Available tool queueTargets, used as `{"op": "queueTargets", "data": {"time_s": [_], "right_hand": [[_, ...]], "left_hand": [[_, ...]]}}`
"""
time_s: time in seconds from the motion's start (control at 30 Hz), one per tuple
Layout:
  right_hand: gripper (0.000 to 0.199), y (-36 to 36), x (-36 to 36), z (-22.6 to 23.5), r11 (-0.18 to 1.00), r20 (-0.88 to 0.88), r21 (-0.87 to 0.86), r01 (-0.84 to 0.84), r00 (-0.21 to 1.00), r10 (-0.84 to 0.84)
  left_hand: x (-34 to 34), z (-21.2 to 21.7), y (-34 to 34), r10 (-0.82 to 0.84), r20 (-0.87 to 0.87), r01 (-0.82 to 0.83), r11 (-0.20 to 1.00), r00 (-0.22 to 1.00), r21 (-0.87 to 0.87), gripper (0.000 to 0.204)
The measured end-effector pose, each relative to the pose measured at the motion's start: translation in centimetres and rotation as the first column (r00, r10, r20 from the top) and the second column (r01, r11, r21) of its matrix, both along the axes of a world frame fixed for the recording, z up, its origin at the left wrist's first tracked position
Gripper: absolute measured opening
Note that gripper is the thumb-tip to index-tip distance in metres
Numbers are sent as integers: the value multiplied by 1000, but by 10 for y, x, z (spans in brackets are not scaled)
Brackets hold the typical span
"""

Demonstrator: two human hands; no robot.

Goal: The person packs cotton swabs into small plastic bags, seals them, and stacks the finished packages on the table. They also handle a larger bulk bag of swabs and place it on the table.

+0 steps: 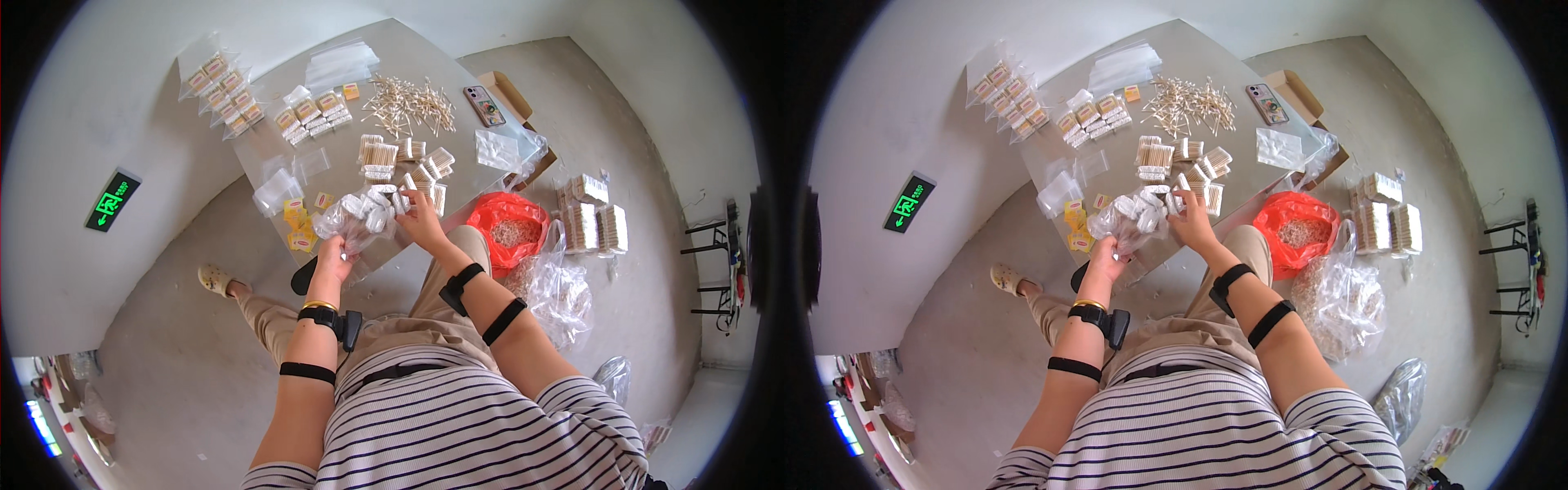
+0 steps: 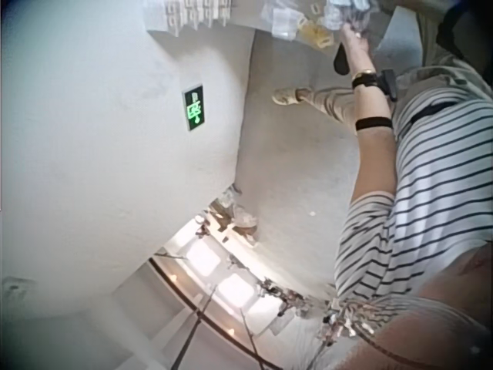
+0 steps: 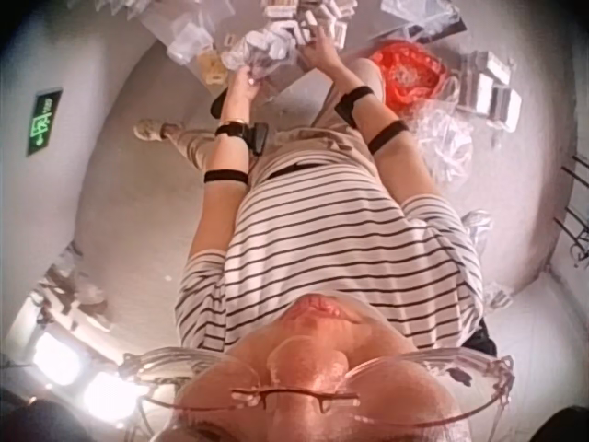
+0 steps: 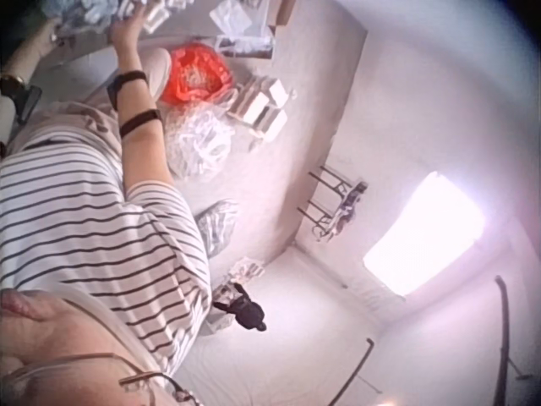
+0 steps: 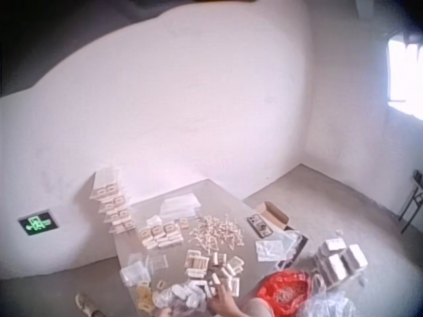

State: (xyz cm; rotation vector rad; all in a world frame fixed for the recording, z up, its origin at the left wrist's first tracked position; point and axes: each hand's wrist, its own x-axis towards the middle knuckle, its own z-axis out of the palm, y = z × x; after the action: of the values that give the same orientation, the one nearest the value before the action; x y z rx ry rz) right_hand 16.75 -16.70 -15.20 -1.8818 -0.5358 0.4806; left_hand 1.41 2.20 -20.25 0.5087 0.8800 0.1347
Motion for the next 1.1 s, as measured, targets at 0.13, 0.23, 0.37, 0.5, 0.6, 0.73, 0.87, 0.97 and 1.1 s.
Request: {"op": "queueTargets", "data": {"time_s": [0.13, 0.23, 0.37, 0.5, 0.6, 0.73, 0.87, 0.97, 1.1], "right_hand": [[65, -1, -6, -2, 996, 249, -83, -21, 968, 41], [71, 5, -20, 10, 984, 355, -150, -95, 924, 143], [79, 9, -33, 16, 940, 392, -331, -86, 893, 220], [75, 12, -36, 29, 937, 329, -342, -73, 925, 192], [66, 19, -23, 34, 948, 288, -316, -34, 949, 130], [46, 18, -1, 26, 976, 356, -203, 81, 934, -3], [36, 18, 9, 24, 992, 314, -88, 91, 948, -59], [38, 14, -1, 31, 995, 323, -85, 48, 946, -18], [36, -5, -25, 25, 985, 331, -132, 110, 942, -60]], "left_hand": [[-7, 43, -8, -63, 58, 68, 993, 996, -95, 45], [-7, 32, -10, -125, -89, 135, 984, 988, 115, 55], [7, 15, -20, 62, -45, -61, 998, 997, 17, 53], [18, -9, -13, 38, -80, -32, 997, 996, 73, 39], [18, -29, 5, 75, -32, -71, 990, 997, 122, 32], [10, -21, -3, 157, -63, -149, 981, 986, 126, 31], [-4, -12, -5, 232, -85, -239, 968, 969, -83, 33], [-11, -9, -6, 193, 79, -183, 976, 978, -118, 42], [-8, 20, -19, 190, 112, -170, 972, 975, -162, 54]]}}
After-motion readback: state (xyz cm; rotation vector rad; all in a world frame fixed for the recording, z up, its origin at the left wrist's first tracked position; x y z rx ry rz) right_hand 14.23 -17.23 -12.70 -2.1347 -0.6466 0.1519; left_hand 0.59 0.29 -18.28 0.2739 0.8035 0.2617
